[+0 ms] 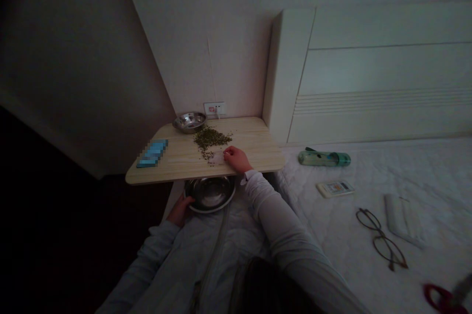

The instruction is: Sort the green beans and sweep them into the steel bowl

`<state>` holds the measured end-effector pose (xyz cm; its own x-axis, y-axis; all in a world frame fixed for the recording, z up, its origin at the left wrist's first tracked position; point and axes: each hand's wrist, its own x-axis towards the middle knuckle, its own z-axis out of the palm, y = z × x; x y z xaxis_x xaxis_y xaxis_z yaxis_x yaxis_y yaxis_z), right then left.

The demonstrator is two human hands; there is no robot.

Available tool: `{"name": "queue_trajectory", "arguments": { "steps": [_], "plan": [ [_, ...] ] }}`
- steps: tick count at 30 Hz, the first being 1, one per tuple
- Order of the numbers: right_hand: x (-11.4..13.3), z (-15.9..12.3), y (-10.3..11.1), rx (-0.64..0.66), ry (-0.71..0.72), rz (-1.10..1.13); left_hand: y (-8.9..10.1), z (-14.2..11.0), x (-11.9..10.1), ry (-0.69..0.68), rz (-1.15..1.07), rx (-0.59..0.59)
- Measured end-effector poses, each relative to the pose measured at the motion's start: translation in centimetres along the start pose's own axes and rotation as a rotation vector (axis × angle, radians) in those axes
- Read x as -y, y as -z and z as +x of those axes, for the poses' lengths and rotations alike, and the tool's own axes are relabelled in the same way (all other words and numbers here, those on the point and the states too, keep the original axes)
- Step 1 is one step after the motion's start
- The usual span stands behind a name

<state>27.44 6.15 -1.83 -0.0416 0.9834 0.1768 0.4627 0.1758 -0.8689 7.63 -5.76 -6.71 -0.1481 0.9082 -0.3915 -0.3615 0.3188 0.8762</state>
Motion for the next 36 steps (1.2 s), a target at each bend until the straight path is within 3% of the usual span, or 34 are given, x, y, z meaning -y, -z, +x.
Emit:
{"name": "queue_trajectory", "arguments": {
  "steps": [36],
  "plan": [
    [0.47,-0.28,0.19,0.095,-0.015,0.003,-0.06,-0.03,0.05,0.01,-0.017,-0.004]
  ]
}}
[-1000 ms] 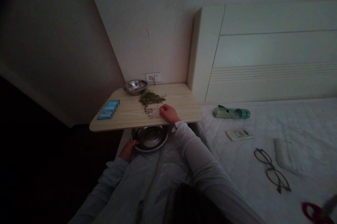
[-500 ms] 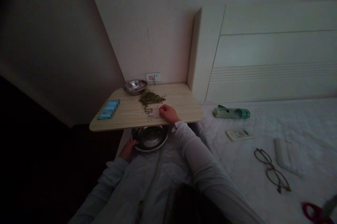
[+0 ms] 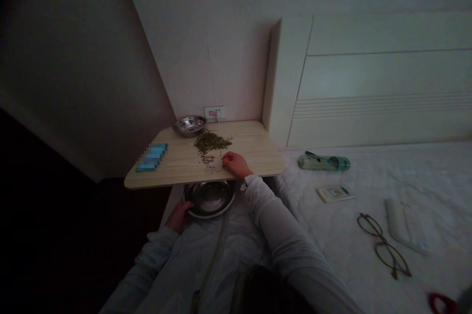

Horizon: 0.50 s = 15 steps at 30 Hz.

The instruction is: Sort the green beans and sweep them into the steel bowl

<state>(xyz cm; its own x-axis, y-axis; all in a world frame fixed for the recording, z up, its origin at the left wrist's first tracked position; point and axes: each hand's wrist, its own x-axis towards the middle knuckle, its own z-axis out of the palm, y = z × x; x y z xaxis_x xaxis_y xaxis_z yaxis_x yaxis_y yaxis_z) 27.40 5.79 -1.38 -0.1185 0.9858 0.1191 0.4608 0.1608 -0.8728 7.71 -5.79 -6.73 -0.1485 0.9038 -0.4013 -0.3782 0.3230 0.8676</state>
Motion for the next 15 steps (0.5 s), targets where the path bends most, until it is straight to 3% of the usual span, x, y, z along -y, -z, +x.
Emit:
{"name": "queue_trajectory", "arguments": {
  "steps": [15],
  "plan": [
    [0.29,-0.45,-0.13,0.073,0.02,0.016,0.18,-0.24,-0.03,0.01,0.006,-0.007]
  ]
}}
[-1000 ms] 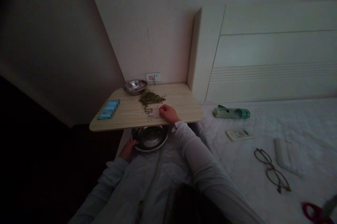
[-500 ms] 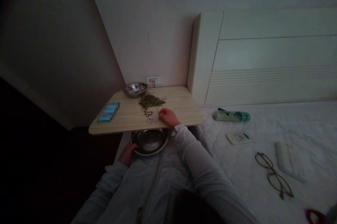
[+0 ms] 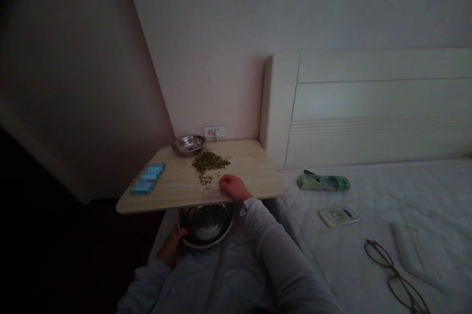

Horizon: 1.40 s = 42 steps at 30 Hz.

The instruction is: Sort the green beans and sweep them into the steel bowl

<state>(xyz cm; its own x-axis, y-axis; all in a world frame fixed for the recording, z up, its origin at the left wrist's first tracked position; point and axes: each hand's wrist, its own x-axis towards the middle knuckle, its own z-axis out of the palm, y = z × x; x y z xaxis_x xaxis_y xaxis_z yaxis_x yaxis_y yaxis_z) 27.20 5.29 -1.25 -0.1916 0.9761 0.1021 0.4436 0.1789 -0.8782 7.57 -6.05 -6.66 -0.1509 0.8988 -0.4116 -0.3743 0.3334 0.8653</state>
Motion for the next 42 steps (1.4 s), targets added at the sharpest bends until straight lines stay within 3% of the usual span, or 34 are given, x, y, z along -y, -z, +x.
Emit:
{"name": "queue_trajectory", "arguments": {
  "steps": [5,12,18,24,42],
  "plan": [
    [-0.03,0.04,0.07,-0.012,-0.009,0.037,-0.01,0.05,0.23,-0.015,-0.028,0.03],
    [-0.22,0.31,0.18,-0.314,-0.036,0.097,-0.19,-0.26,-0.19,0.011,0.001,0.011],
    [-0.26,0.34,0.07,-0.238,-0.023,0.035,-0.08,-0.01,-0.03,0.04,-0.005,-0.006],
    [-0.55,0.47,-0.01,-0.224,-0.015,0.026,-0.1,-0.21,-0.03,-0.002,-0.002,0.035],
    [-0.6,0.38,0.12,-0.169,0.005,0.045,-0.11,-0.29,-0.04,-0.006,-0.005,0.015]
  ]
}}
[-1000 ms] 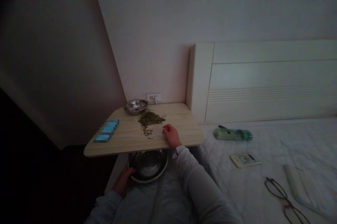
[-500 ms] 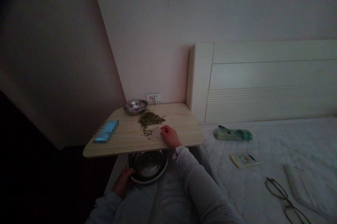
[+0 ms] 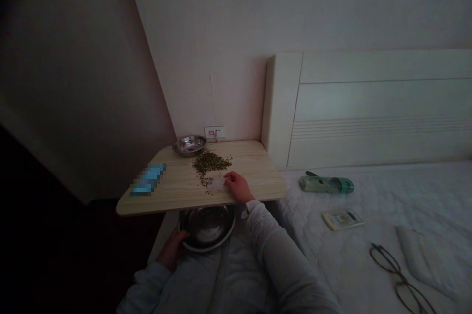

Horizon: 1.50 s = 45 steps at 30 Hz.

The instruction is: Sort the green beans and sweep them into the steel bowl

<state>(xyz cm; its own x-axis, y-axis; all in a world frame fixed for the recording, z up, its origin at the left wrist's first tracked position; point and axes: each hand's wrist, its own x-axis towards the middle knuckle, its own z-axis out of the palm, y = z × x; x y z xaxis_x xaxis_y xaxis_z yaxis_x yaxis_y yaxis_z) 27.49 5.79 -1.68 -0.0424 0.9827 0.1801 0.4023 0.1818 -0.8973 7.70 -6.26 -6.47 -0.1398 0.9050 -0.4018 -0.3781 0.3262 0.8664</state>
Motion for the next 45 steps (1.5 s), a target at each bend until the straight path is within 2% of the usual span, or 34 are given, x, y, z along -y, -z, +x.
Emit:
{"name": "queue_trajectory", "arguments": {
  "steps": [6,11,25,36,45],
  "plan": [
    [-0.06,0.02,-0.01,0.01,-0.018,0.016,0.1,0.15,-0.02,0.028,0.042,-0.031],
    [-0.1,-0.01,0.11,0.024,0.003,0.021,0.07,0.39,0.05,0.012,-0.014,0.011],
    [-0.15,-0.13,0.1,0.042,-0.016,-0.013,-0.19,0.14,-0.18,0.031,0.039,-0.047],
    [0.19,-0.34,0.33,0.06,-0.007,0.004,-0.36,0.17,-0.19,0.004,-0.005,0.002],
    [-0.57,0.12,0.22,0.061,0.023,-0.012,-0.46,0.06,-0.38,0.02,0.032,-0.037]
  ]
}}
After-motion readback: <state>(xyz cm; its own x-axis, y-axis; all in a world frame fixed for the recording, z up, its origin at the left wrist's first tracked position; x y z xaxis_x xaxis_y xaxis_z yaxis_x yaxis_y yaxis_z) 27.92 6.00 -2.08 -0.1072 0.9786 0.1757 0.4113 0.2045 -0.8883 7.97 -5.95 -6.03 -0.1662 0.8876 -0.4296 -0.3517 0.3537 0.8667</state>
